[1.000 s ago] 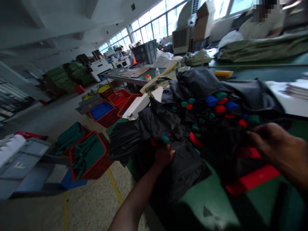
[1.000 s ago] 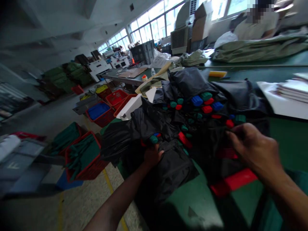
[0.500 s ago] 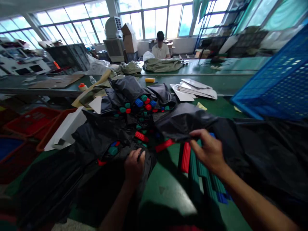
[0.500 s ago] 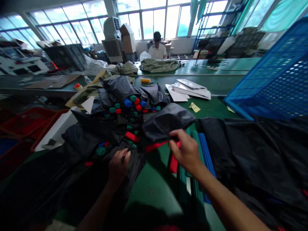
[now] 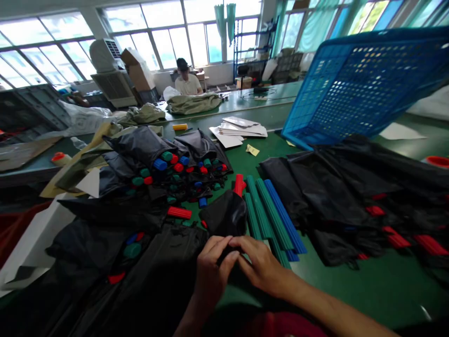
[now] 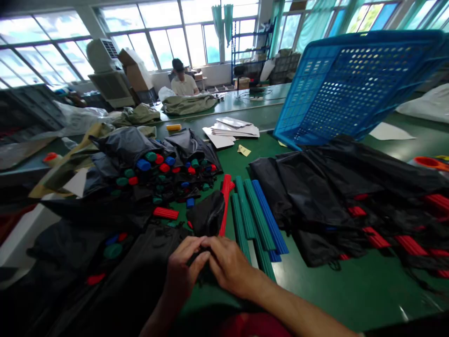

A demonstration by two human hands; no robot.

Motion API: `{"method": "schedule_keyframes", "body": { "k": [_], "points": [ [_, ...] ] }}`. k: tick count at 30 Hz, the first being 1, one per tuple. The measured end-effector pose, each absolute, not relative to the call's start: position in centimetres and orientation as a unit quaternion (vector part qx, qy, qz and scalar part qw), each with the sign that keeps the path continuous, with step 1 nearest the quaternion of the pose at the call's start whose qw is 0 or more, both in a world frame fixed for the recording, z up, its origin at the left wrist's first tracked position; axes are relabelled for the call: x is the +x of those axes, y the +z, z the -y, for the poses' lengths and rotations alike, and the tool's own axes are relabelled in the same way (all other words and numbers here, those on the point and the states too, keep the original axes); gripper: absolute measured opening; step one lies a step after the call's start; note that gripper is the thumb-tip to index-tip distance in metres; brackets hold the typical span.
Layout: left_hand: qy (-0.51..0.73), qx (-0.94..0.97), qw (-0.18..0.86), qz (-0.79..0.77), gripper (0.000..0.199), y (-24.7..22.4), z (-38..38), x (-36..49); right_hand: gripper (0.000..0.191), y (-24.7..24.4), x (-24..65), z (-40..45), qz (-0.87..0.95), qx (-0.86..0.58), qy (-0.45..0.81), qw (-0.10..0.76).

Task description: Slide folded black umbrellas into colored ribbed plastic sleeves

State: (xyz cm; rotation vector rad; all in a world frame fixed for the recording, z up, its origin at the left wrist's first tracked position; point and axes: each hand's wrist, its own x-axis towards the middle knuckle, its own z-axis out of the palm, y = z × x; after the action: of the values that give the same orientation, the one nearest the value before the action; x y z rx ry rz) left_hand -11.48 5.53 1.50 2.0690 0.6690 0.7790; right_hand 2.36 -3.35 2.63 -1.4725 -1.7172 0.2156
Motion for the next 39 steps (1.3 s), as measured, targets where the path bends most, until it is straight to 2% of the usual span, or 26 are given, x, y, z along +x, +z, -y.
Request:
{"method": "schedule_keyframes", "body": {
  "k": [7,15,23,28,30,33,36,38,39],
  "points": [
    [0.290,0.784,0.478,-0.271,0.023,0.9,-4.8,-12.1,0.029,2.5,2.0,4.6,0.642,-0.609,0.150,0.440],
    [0.273,0.750,0.493,-0.345,0.026,1.3,-4.3,-11.5,0.024,1.8,2.2,4.3,0.620,-0.611,0.083,0.485],
    [0.182,0.552,0.735,-0.350,0.024,1.4,-4.7,-11.5,0.022,1.7,2.8,4.7,0.656,-0.579,0.015,0.484],
    [0.173,0.434,0.802,-0.372,0.028,1.2,-5.0,-11.5,0.023,1.2,3.4,5.0,0.697,-0.558,-0.041,0.449],
    [0.191,0.462,0.764,-0.408,0.031,1.3,-5.4,-11.4,0.023,1.2,3.6,5.4,0.697,-0.565,-0.048,0.438],
    [0.275,0.591,0.578,-0.491,0.035,1.2,-6.3,-11.5,0.020,1.6,4.1,6.6,0.713,-0.585,-0.006,0.387],
    [0.340,0.683,0.376,-0.526,0.034,0.8,-7.1,-11.6,0.017,1.7,5.1,7.9,0.729,-0.573,0.173,0.332],
    [0.344,0.715,0.316,-0.520,0.032,0.4,-7.2,-11.5,0.020,1.0,6.5,8.6,0.670,-0.577,0.307,0.352],
    [0.341,0.728,0.304,-0.511,0.031,0.2,-7.2,-11.4,0.024,0.3,7.4,8.9,0.611,-0.613,0.332,0.375]
  ]
}}
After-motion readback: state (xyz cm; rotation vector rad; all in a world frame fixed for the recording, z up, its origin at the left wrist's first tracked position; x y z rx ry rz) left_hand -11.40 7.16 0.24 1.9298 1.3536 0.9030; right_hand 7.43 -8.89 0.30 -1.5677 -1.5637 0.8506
